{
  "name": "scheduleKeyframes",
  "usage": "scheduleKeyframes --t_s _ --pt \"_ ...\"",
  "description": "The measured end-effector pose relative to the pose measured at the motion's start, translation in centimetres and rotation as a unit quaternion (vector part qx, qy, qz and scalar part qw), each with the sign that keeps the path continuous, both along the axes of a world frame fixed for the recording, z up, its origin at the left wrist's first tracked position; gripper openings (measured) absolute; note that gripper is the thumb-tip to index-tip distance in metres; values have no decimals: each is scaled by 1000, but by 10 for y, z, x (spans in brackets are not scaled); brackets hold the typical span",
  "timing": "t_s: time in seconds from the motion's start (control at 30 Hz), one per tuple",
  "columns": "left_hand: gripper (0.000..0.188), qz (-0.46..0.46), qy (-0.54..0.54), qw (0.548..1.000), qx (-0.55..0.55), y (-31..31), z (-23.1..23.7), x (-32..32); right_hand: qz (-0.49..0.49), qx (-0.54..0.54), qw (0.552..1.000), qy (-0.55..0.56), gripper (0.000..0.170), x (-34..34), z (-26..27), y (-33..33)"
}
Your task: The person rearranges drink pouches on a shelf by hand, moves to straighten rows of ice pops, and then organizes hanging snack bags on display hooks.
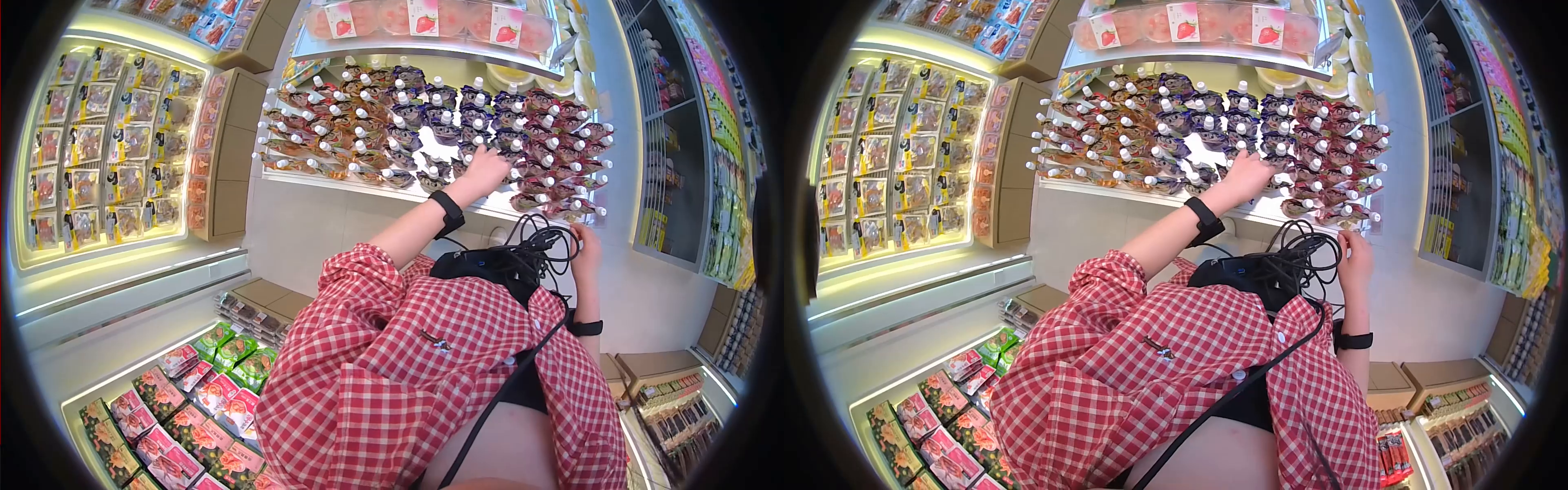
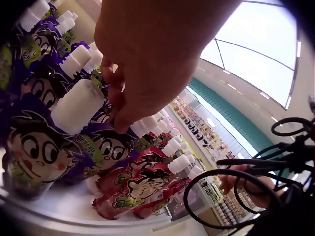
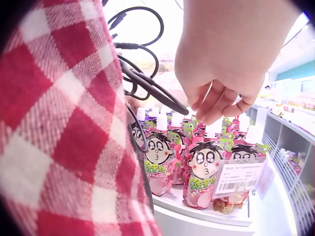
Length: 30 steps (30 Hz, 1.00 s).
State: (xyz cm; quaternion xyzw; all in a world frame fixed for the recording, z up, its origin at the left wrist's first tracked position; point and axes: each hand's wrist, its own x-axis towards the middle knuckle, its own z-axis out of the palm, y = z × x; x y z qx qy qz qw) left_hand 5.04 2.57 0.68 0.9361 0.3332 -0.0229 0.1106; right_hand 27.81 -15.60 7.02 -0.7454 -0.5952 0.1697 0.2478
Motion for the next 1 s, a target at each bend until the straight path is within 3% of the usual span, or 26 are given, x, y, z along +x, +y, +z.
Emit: scheduleKeyframes --t_s 0.07,0.2,0.27,0.33,0.53,0.67,0.7,0.8,1.0 --pt "11 0 -56 998 13 -4 -2 -1 -5 -9 1000 6 9 2 4 -1" --pt "6 -13 -63 998 11 -14 8 -9 -7 3 1000 20 8 2 7 6" --pt "7 -17 -67 998 12 -17 2 -13 14 32 999 -14 7 3 8 13" --pt "8 -16 -77 997 15 -18 4 -15 49 33 998 30 9 5 19 29" --pt "6 -27 -124 992 -4 -23 5 -19 121 -38 989 71 16 1 54 95" --pt "6 -9 -120 993 -7 -22 2 -24 215 -55 975 -28 22 -23 50 138" --pt "6 -4 -121 993 1 -28 1 -13 219 -111 969 -39 25 -20 51 135" --pt "13 14 -108 994 -11 -30 2 -7 280 -125 948 -85 25 -18 26 137" --pt "22 29 -108 993 -41 -36 0 -2 255 -34 952 -168 29 -29 -11 159"
